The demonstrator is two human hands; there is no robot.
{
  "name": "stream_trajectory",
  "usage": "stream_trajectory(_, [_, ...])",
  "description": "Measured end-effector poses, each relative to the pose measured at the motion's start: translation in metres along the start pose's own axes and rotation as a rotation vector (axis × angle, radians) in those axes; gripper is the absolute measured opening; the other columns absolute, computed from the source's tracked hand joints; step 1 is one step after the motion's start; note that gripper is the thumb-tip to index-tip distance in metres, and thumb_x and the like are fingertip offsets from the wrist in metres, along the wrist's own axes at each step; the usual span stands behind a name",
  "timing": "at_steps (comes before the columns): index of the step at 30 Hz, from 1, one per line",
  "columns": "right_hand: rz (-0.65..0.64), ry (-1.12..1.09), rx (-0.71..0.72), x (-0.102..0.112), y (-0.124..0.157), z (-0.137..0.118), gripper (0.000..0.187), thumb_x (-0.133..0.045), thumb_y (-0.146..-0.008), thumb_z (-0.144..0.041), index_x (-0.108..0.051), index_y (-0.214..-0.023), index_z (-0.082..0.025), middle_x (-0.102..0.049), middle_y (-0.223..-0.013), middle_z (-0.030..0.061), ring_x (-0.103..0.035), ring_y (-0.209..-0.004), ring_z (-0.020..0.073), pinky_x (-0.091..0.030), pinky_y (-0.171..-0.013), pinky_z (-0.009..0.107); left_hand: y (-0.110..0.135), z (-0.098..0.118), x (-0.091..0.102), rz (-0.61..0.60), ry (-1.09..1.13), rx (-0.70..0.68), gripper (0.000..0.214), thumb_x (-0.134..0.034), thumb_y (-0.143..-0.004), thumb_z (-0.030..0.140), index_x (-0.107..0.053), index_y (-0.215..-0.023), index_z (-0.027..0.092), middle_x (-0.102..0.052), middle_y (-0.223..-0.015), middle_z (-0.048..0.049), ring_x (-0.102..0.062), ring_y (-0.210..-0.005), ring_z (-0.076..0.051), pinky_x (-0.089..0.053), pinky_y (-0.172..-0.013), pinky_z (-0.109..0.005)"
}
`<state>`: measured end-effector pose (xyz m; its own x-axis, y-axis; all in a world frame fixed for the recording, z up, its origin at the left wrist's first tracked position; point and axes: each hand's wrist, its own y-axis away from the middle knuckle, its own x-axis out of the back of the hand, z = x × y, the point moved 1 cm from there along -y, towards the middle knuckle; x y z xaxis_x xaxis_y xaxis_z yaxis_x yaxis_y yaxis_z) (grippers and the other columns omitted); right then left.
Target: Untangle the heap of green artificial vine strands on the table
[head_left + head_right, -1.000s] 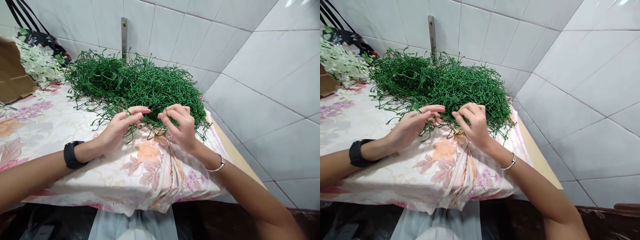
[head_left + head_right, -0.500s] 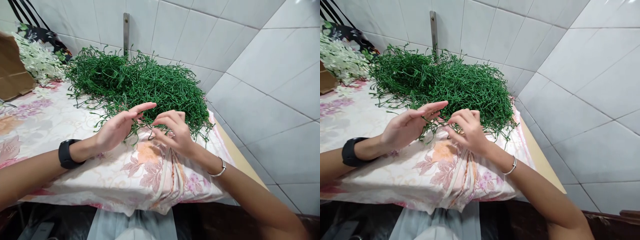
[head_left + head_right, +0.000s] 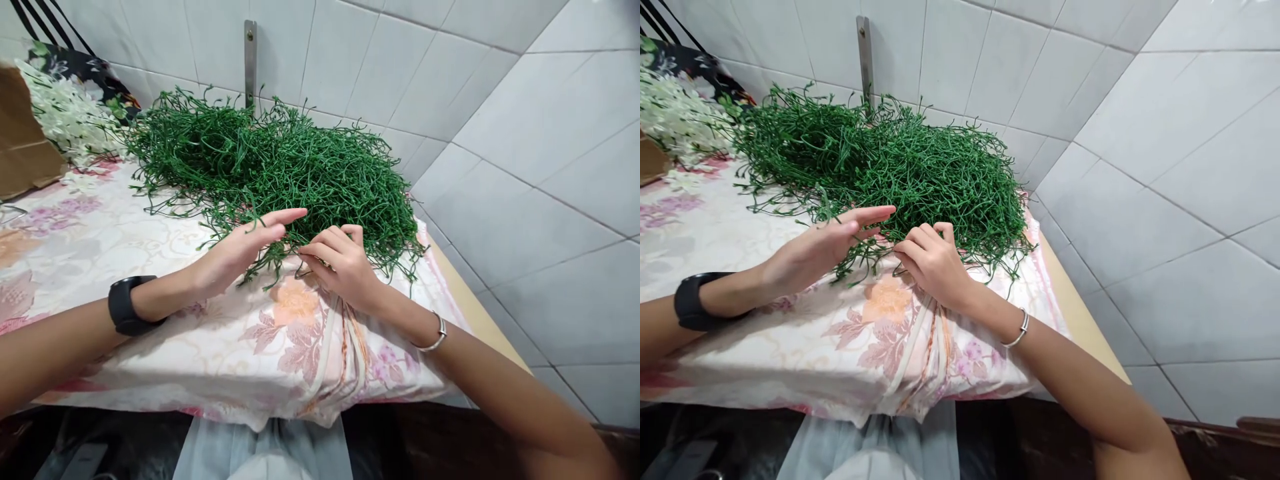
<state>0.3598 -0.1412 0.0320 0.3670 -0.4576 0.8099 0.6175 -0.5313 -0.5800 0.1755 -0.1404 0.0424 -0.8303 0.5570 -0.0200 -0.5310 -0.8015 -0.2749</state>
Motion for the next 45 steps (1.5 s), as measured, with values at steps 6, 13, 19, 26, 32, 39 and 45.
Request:
stream_trajectory(6, [0.211, -0.033, -0.091, 0.016, -0.002, 0.002, 0.008, -0.051, -0.080, -0.023, -0.058, -0.084, -0.021, -0.059, -0.076, -0.0019, -0.051, -0.075, 0.0096, -0.026, -0.076, 0.030, -0.004, 0.000, 0.011, 0.026, -0.295, -0.029, 0.049, -0.068, -0.065, 0.027, -0.051, -0.110, 0.018, -0.059, -0.106, -0.0061, -0.050, -0.103, -0.020, -0.040, -0.089, -0.033])
stream_trajectory(13, [0.276, -0.139, -0.145, 0.022, -0.002, -0.001, 0.008, -0.054, -0.078, -0.020, -0.058, -0.084, -0.022, -0.060, -0.076, -0.0020, -0.054, -0.074, 0.0108, -0.030, -0.075, 0.031, -0.004, 0.010, 0.011, -0.086, -0.529, -0.147, 0.040, -0.070, -0.062, 0.029, -0.058, -0.099, 0.019, -0.058, -0.095, -0.0041, -0.051, -0.092, -0.017, -0.040, -0.082, -0.031])
stream_trajectory(19, [0.245, -0.218, -0.098, 0.024, -0.001, -0.004, 0.017, -0.054, -0.077, -0.024, -0.054, -0.094, -0.021, -0.060, -0.088, 0.0011, -0.054, -0.087, 0.0134, -0.033, -0.078, 0.031, -0.003, 0.011, 0.011, 0.020, -0.590, -0.192, 0.016, -0.063, -0.069, 0.030, -0.061, -0.078, 0.017, -0.057, -0.078, -0.0020, -0.050, -0.076, -0.013, -0.038, -0.069, -0.026])
stream_trajectory(26, [0.116, -0.275, 0.069, 0.018, -0.001, -0.010, 0.023, -0.059, -0.074, -0.030, -0.054, -0.092, -0.017, -0.061, -0.087, 0.0019, -0.054, -0.083, 0.0119, -0.033, -0.077, 0.031, -0.002, 0.010, 0.008, -0.015, -0.546, -0.178, 0.015, -0.055, -0.076, 0.031, -0.059, -0.073, 0.017, -0.055, -0.076, -0.0008, -0.049, -0.074, -0.012, -0.037, -0.068, -0.024])
stream_trajectory(32, [0.116, -0.289, 0.039, 0.020, -0.001, -0.009, 0.007, -0.053, -0.078, -0.021, -0.057, -0.083, -0.019, -0.061, -0.081, 0.0003, -0.054, -0.077, 0.0102, -0.033, -0.075, 0.031, 0.002, 0.010, 0.003, -0.055, -0.578, -0.156, 0.017, -0.054, -0.077, 0.032, -0.060, -0.084, 0.019, -0.056, -0.080, -0.0013, -0.049, -0.075, -0.012, -0.037, -0.068, -0.024])
stream_trajectory(39, [0.193, -0.273, 0.093, 0.024, 0.000, -0.015, 0.002, -0.055, -0.075, -0.018, -0.055, -0.076, -0.019, -0.060, -0.100, 0.0029, -0.053, -0.090, 0.0132, -0.038, -0.077, 0.032, 0.007, 0.011, 0.001, -0.020, -0.596, -0.194, 0.030, -0.063, -0.070, 0.031, -0.053, -0.095, 0.020, -0.041, -0.064, 0.0028, -0.037, -0.059, -0.009, -0.030, -0.054, -0.022])
stream_trajectory(45, [0.191, -0.219, 0.108, 0.022, 0.002, -0.017, 0.005, -0.054, -0.074, -0.017, -0.051, -0.072, -0.019, -0.061, -0.100, 0.0027, -0.054, -0.090, 0.0130, -0.038, -0.076, 0.032, 0.007, 0.010, 0.002, -0.011, -0.790, -0.244, 0.014, -0.058, -0.073, 0.029, -0.059, -0.084, 0.021, -0.039, -0.057, 0.0036, -0.035, -0.057, -0.010, -0.029, -0.058, -0.024])
